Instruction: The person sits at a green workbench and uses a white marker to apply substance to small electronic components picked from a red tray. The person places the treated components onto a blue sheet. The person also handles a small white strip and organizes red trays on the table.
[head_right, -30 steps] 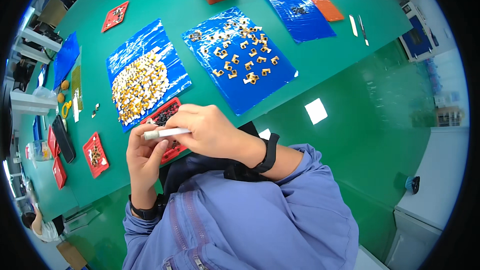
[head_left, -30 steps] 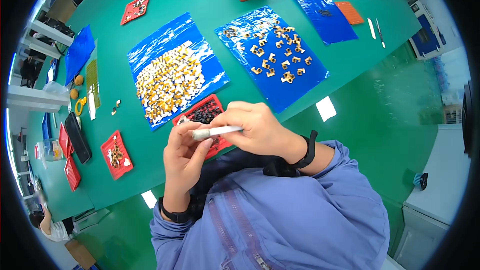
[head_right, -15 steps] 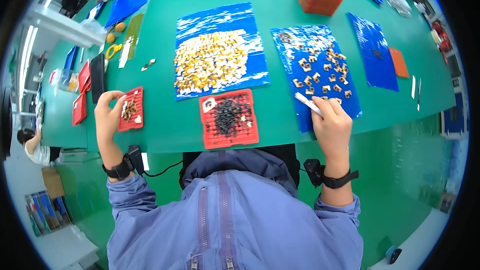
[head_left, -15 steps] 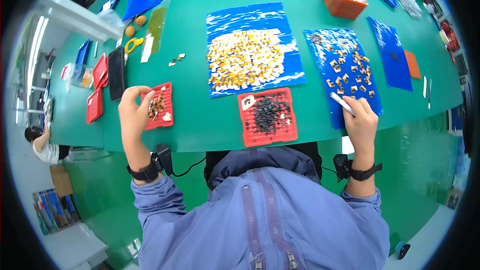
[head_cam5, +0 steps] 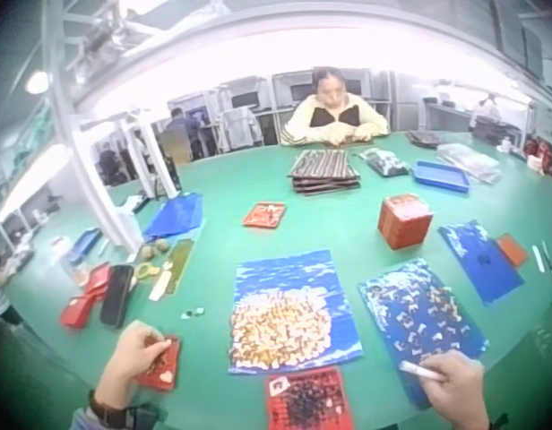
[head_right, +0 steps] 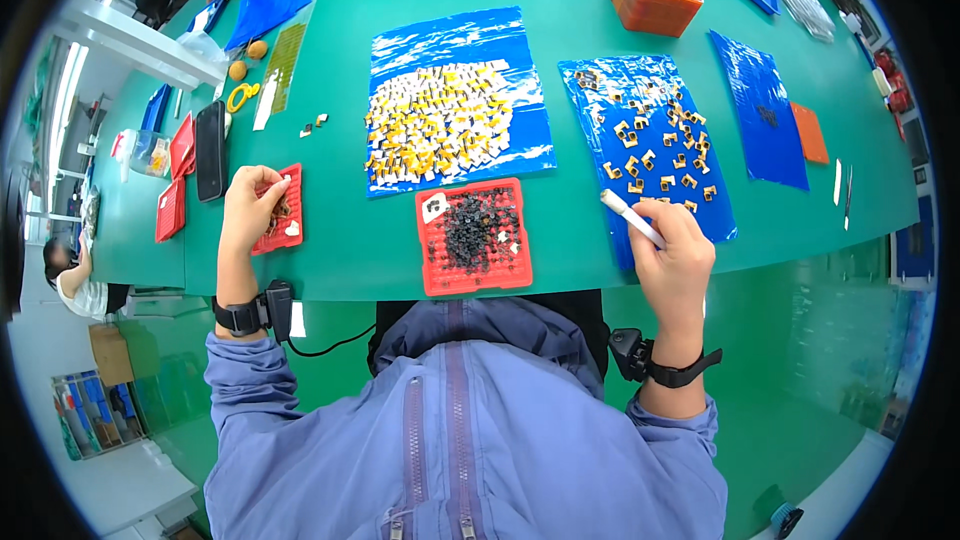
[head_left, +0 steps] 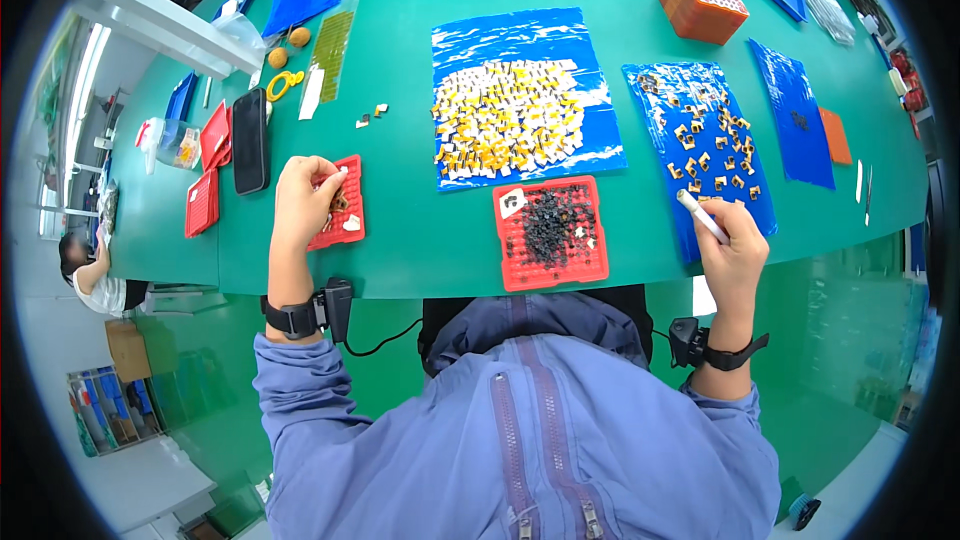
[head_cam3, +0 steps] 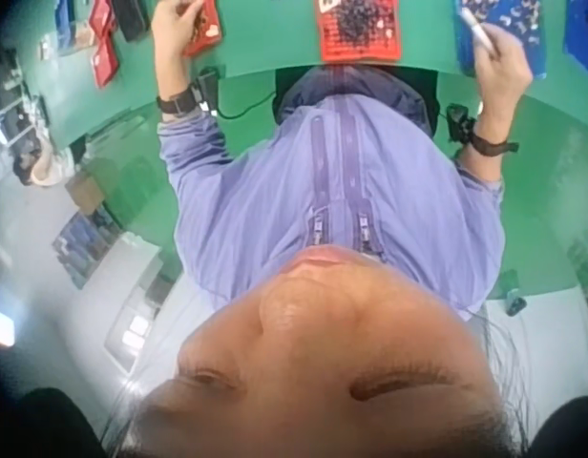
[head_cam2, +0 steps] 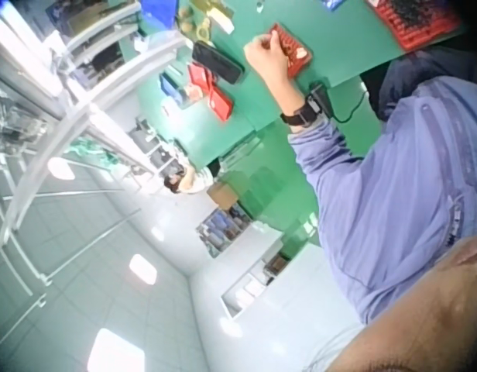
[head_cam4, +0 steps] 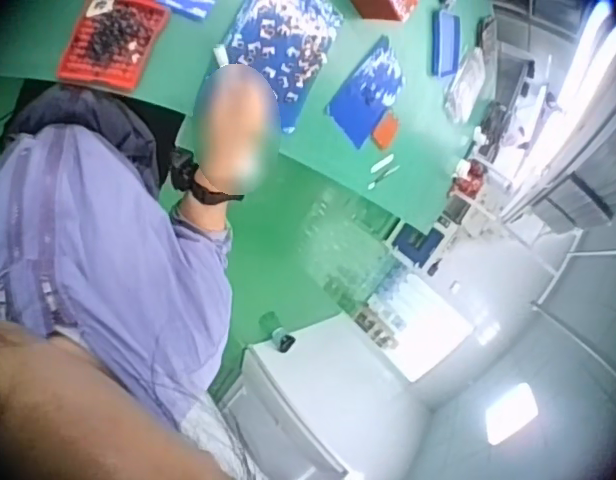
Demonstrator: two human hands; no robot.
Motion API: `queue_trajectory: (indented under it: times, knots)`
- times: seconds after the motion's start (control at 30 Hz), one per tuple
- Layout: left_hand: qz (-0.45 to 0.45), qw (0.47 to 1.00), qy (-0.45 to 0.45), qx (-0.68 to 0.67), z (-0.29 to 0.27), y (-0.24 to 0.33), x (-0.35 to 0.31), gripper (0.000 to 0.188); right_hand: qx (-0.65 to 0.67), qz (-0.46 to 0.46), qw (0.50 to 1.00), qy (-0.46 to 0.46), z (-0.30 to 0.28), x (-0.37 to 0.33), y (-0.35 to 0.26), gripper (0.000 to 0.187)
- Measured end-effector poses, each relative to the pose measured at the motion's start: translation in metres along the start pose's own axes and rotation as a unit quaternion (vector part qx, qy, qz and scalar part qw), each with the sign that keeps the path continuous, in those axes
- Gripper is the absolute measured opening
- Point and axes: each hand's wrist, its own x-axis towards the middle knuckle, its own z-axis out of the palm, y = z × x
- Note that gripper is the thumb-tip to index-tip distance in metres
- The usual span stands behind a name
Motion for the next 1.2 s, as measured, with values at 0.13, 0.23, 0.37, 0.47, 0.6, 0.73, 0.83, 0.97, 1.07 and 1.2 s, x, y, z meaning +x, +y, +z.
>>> queue_trajectory:
  times: [0.13,0.23,0.37,0.47,0.6,0.73,0.83,0.97,1.07,1.2]
  knots:
    - [-0.071,0.995,-0.021,-0.060,0.000,0.013,-0.001,0.013,0.030,-0.019,0.999,-0.012,0.006,0.001,-0.013,0.013]
    - [-0.009,1.000,0.019,-0.015,0.000,0.010,-0.002,0.012,0.047,-0.033,0.998,-0.028,0.010,0.000,-0.018,0.014]
    - [0.015,1.000,0.005,0.008,-0.002,0.020,-0.003,0.012,0.062,-0.048,0.996,-0.036,0.014,0.000,-0.022,0.015]
    - [0.036,0.999,0.001,0.016,-0.003,0.018,-0.002,0.012,0.072,-0.052,0.995,-0.039,0.016,-0.001,-0.025,0.016]
    - [0.069,0.997,0.011,0.019,-0.007,0.019,-0.003,0.012,0.092,-0.039,0.993,-0.067,0.015,-0.001,-0.029,0.015]
    - [0.032,0.997,0.067,-0.003,-0.023,0.040,-0.010,0.010,0.219,0.032,0.960,-0.173,0.009,0.003,-0.042,0.011]
    - [0.073,0.984,0.101,-0.124,-0.028,0.055,-0.023,0.007,0.310,0.057,0.920,-0.235,0.012,0.005,-0.049,0.011]
    - [0.048,0.842,-0.111,-0.525,-0.011,0.108,-0.062,0.007,0.417,0.052,0.860,-0.290,0.026,0.004,-0.065,0.012]
    - [0.021,0.717,-0.247,-0.652,0.022,0.133,-0.082,0.009,0.411,0.049,0.844,-0.341,0.035,0.009,-0.075,0.016]
    - [-0.017,0.582,-0.295,-0.757,0.055,0.147,-0.091,0.010,0.413,0.045,0.836,-0.359,0.038,0.011,-0.077,0.020]
